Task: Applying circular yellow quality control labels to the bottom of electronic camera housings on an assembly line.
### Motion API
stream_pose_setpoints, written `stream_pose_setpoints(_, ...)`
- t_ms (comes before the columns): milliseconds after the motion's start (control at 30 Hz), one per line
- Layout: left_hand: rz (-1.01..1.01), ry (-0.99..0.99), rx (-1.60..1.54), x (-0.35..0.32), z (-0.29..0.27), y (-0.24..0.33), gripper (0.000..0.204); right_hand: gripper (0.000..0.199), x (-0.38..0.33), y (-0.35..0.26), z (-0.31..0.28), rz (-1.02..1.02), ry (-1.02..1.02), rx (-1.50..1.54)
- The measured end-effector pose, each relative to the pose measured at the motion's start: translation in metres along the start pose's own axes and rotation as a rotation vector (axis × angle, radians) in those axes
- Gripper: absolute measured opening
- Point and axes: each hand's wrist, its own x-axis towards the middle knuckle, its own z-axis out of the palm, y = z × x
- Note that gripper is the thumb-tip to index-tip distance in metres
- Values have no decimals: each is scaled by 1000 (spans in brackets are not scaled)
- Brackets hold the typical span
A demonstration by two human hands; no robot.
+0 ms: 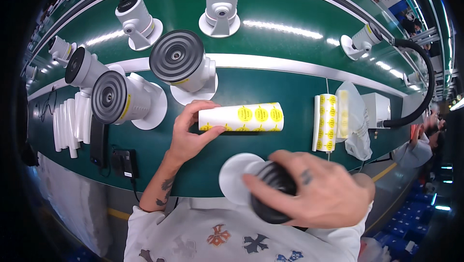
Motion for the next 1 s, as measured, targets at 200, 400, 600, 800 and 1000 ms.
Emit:
stream_pose_setpoints(200,255,74,-3,16,12,4,47,56,23,-4,53,-83,283,-260)
stream_pose_setpoints(400,364,38,-23,15,4,14,45,57,22,9,34,-116,171,34)
stream_pose_setpoints(600,416,-86,100,19,7,27,49,38,38,53,36,14,607,-47)
stream_pose_setpoints(800,300,-74,37,19,8,42,44,24,46,68,53,-21,546,22)
stream_pose_setpoints(1000,326,90,45,13,13,15,29,23,54,75,81,-121,673,12)
